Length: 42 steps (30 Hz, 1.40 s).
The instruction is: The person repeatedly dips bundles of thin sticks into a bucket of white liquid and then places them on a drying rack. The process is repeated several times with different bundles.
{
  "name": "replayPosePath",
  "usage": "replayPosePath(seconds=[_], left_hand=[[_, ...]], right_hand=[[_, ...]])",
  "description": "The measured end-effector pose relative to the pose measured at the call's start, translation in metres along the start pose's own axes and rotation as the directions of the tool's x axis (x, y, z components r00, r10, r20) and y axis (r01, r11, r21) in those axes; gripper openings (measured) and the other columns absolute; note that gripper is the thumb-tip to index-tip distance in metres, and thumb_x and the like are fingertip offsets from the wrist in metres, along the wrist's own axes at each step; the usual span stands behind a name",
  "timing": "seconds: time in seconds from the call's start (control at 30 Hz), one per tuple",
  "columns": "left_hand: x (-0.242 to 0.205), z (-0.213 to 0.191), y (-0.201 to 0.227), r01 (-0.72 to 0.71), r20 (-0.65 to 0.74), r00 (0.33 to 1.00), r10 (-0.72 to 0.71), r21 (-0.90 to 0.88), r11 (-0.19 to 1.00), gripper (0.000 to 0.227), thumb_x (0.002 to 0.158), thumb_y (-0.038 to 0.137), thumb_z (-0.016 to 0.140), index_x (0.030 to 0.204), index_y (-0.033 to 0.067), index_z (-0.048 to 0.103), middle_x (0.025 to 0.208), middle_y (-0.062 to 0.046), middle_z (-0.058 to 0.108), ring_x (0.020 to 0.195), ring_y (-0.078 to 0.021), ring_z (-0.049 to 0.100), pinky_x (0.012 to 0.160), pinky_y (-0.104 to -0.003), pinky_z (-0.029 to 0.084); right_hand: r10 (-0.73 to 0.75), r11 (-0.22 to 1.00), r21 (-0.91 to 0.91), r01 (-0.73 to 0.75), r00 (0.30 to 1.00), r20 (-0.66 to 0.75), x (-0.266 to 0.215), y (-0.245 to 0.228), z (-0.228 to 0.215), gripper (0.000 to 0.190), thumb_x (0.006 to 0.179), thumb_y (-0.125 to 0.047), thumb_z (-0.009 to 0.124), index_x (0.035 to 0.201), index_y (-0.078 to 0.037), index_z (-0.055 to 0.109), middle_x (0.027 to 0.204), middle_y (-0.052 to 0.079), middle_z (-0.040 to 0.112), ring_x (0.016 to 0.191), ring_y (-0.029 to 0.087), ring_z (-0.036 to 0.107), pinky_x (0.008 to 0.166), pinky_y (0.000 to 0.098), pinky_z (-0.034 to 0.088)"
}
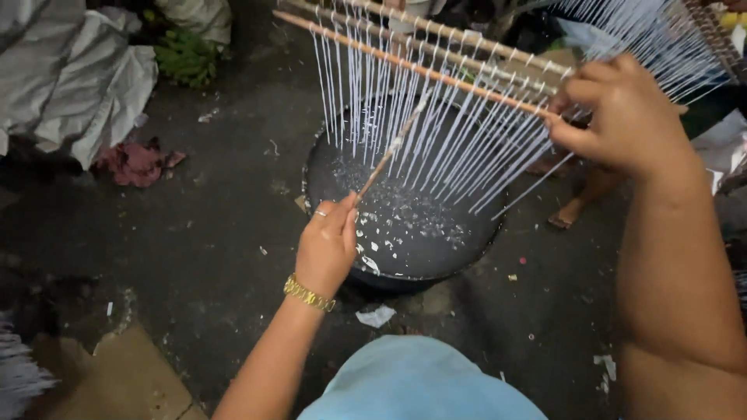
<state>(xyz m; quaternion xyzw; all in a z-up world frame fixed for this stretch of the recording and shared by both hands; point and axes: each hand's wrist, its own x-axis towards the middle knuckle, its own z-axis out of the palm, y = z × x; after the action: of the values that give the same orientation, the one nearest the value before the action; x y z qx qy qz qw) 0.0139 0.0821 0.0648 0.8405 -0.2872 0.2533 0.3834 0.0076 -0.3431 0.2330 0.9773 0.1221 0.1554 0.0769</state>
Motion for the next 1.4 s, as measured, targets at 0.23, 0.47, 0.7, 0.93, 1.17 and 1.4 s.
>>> replayPosePath(seconds=[0.23,0.47,0.7,0.93,1.17,1.4], left_hand=[[0.023,0.037,-0.005,0.091,0.116,0.988,-0.097,0.062,0.994,0.030,0.100,0.011,0.063,0.130,0.0077,0.069,0.094,-0.016,0.064,0.058,-0.0314,0.060,0.047,-0.044,0.053],[-0.020,0.068,-0.031,0.264,0.343,0.900,-0.269,0.064,0.963,0.027,0.103,0.014,0.051,0.123,0.0064,0.068,0.085,-0.021,0.060,0.064,-0.0452,0.063,0.054,-0.057,0.050],[-0.067,0.090,-0.046,0.314,0.410,0.857,-0.312,0.065,0.947,0.031,0.101,0.009,0.051,0.128,0.0043,0.066,0.089,-0.023,0.062,0.067,-0.0448,0.062,0.055,-0.055,0.052],[-0.076,0.092,-0.065,0.356,0.585,0.701,-0.408,0.209,0.911,0.024,0.102,0.011,0.049,0.098,0.0020,0.071,0.094,-0.021,0.068,0.080,-0.0375,0.069,0.065,-0.051,0.057],[-0.055,-0.015,-0.054,0.289,0.586,0.589,-0.557,0.491,0.822,0.031,0.100,0.020,0.046,0.110,0.0213,0.075,0.093,-0.020,0.072,0.086,-0.0424,0.072,0.077,-0.054,0.057],[-0.021,-0.056,-0.015,0.104,-0.033,0.994,-0.101,0.118,0.987,0.031,0.106,0.010,0.052,0.131,-0.0005,0.066,0.099,-0.016,0.065,0.085,-0.0324,0.065,0.071,-0.044,0.055]], right_hand=[[-0.016,0.999,-0.044,0.016,1.000,0.004,-0.013,-0.006,-0.007,0.030,0.093,-0.043,0.070,0.109,-0.019,0.077,0.110,-0.002,0.070,0.098,0.025,0.048,0.083,0.0382,0.042],[-0.044,0.999,0.007,0.045,0.998,-0.055,-0.017,-0.005,-0.028,0.019,0.093,-0.034,0.075,0.104,-0.019,0.076,0.117,-0.002,0.070,0.100,0.026,0.048,0.090,0.0392,0.042],[-0.151,0.985,-0.102,0.140,0.983,-0.107,-0.022,0.010,-0.035,0.015,0.098,-0.034,0.074,0.107,-0.022,0.077,0.110,-0.003,0.071,0.100,0.023,0.062,0.102,0.0387,0.041],[-0.163,0.982,-0.118,0.147,0.977,-0.139,-0.028,0.029,-0.026,0.013,0.102,-0.034,0.078,0.104,-0.021,0.077,0.109,-0.002,0.070,0.104,0.025,0.062,0.102,0.0390,0.044],[-0.126,0.991,-0.071,0.118,0.983,-0.132,-0.035,0.035,-0.011,0.018,0.099,-0.038,0.075,0.103,-0.021,0.078,0.110,-0.002,0.072,0.106,0.024,0.063,0.101,0.0404,0.042],[-0.136,0.991,-0.020,0.135,0.982,-0.131,-0.040,0.042,-0.009,0.016,0.099,-0.034,0.075,0.098,-0.018,0.076,0.106,0.002,0.071,0.109,0.025,0.067,0.107,0.0434,0.042]])
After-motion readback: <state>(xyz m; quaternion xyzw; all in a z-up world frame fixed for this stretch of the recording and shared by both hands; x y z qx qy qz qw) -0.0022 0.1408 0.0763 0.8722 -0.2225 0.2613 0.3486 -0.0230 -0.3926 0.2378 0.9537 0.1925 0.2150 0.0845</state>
